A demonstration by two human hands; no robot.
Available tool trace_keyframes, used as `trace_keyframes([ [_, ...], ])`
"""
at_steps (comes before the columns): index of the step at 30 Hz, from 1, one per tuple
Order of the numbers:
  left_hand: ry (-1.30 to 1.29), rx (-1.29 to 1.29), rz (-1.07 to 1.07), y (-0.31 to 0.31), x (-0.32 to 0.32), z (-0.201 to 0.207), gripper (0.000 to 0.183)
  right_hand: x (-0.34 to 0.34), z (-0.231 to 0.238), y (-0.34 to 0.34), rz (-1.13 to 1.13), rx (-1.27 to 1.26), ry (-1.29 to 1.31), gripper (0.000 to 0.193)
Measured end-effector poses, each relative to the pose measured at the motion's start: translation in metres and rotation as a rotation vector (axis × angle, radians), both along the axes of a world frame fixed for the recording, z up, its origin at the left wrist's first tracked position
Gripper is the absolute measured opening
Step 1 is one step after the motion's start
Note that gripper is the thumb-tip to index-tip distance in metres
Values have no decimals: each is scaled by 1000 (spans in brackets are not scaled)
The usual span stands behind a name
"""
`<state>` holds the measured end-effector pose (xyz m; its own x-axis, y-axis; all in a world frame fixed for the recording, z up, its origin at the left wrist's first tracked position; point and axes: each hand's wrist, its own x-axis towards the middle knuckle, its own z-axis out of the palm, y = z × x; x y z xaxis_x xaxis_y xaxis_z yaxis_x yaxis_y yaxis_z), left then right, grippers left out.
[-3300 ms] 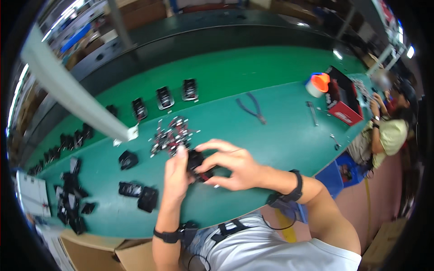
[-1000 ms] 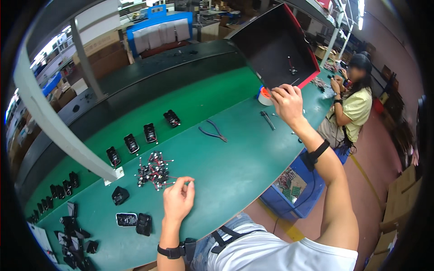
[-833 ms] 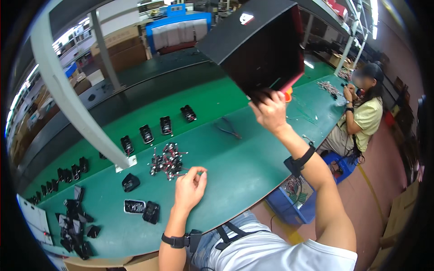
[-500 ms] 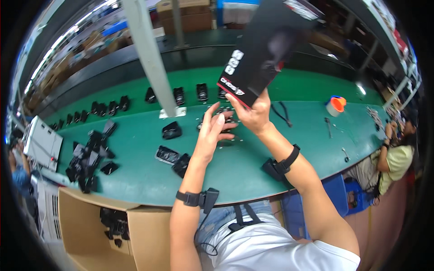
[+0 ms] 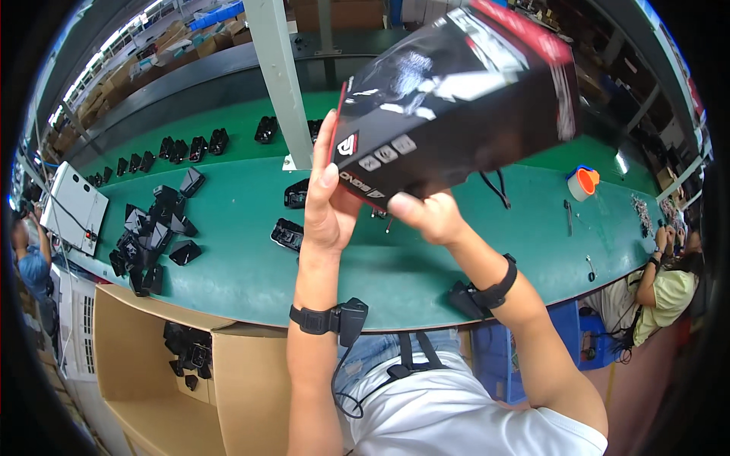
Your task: The person assembles small black electronic devices by inserting circuit boards into plastic housings. They pick up a housing, insert a board, and then snap the two halves of the casing together. The completed units are placed in a row on the green workbench.
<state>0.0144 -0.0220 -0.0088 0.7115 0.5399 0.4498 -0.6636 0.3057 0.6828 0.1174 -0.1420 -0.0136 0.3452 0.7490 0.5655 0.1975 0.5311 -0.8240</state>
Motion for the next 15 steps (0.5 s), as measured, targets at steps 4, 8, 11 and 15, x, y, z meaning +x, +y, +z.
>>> trace_keyframes([
  [4,72,145,-16,5,-1,-5,90,13,3,-26,-137,-151,-36,33],
  [8,237,239,-36,4,-3,-13,73,58,39,-68,-395,-226,-364,30],
  [11,304,360,72,-1,2,-16,48,135,63,-142,-895,-527,-1089,23],
  [15,413,320,71,-6,-7,-6,37,198,103,-255,-1135,-864,-1204,20],
])
